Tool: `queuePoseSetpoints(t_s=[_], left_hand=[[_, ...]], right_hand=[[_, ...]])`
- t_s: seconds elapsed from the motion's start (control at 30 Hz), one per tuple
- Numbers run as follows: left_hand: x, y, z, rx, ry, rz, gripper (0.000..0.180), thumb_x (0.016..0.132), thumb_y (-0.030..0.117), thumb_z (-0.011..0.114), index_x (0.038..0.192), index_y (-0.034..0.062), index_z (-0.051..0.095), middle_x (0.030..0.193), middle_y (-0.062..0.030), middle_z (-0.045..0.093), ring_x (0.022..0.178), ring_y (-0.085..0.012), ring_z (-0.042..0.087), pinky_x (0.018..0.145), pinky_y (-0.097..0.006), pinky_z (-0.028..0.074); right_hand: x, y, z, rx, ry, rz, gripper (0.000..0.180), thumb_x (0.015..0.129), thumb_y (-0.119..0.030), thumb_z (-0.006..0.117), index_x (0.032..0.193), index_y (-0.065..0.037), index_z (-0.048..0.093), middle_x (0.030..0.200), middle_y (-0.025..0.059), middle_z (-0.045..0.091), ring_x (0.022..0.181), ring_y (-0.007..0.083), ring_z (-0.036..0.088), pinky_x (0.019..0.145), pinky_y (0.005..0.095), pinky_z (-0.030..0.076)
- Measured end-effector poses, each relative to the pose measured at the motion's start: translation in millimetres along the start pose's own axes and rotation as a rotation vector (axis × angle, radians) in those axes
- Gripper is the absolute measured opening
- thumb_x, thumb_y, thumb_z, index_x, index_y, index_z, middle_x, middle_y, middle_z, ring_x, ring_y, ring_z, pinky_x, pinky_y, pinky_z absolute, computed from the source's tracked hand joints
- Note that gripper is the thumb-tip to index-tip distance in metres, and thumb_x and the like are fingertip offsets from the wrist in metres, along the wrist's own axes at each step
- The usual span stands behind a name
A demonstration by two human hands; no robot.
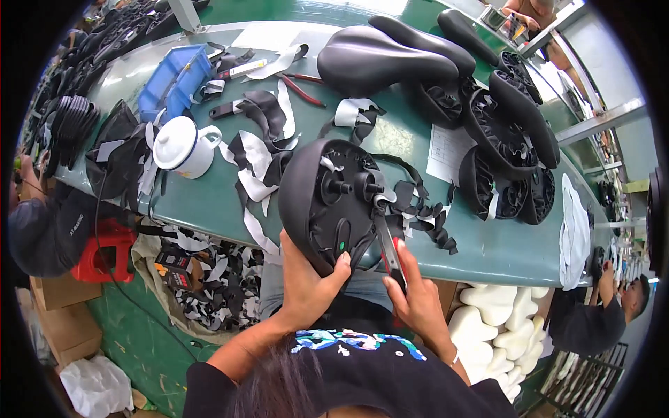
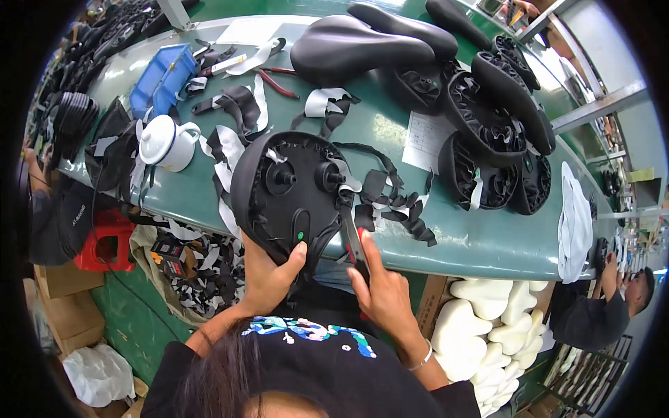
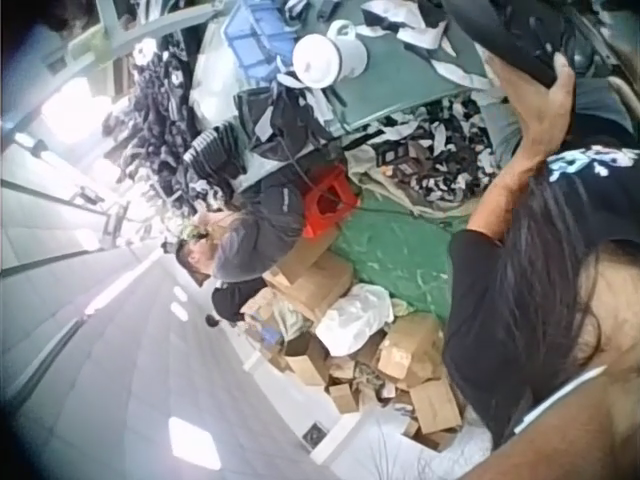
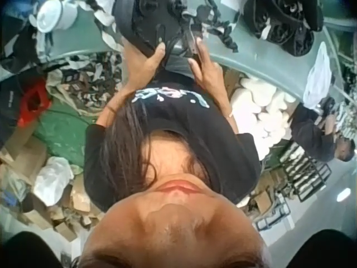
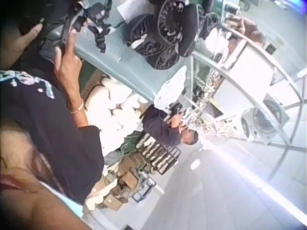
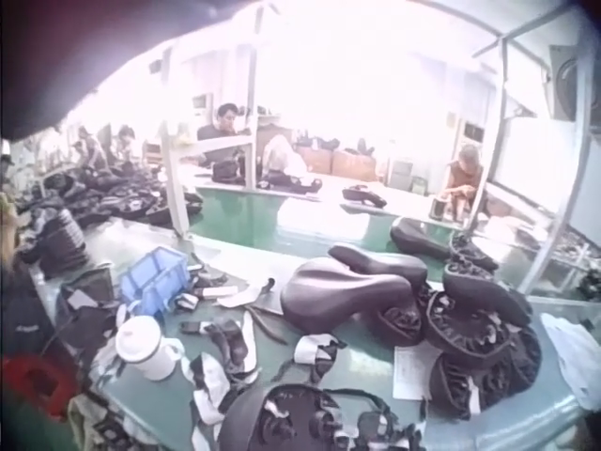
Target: Assembling bicycle seats by trimming excess material and fitting components on a production line.
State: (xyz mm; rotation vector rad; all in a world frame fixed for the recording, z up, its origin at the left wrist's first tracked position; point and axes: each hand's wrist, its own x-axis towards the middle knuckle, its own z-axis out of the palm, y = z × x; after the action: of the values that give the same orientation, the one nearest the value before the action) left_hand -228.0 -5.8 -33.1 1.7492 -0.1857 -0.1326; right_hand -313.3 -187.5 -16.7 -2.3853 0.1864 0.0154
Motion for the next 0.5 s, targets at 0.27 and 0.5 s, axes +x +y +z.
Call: queuePoseSetpoints(t_s=[0.27, 0.5], left_hand=[[5, -2, -20, -0.079, -0.044, -0.048, 0.061, 0.077, 0.009, 0.07, 0.126, -0.0016, 0.036, 0.113, -0.0153, 0.052, 0.103, -0.0248, 0.055, 0.09, -0.037, 0.044], [19, 29, -76, -0.166, -0.373, -0.295, 0.063, 0.078, 0.016, 0.069, 0.131, -0.0048, 0.042, 0.126, -0.0158, 0.055, 0.115, -0.0226, 0.052, 0.101, -0.036, 0.038]], right_hand=[[72, 0, -15, 0.182, 0.275, -0.126, 0.066, 0.08, -0.012, 0.069, 0.137, -0.004, 0.037, 0.109, 0.0201, 0.062, 0.089, 0.029, 0.064, 0.079, 0.0338, 0.05], [126, 15, -54, -0.297, 0.784, -0.295, 0.038, 0.074, -0.002, 0.058, 0.112, 0.0, 0.055, 0.095, 0.0188, 0.061, 0.081, 0.0339, 0.062, 0.074, 0.0398, 0.05]])
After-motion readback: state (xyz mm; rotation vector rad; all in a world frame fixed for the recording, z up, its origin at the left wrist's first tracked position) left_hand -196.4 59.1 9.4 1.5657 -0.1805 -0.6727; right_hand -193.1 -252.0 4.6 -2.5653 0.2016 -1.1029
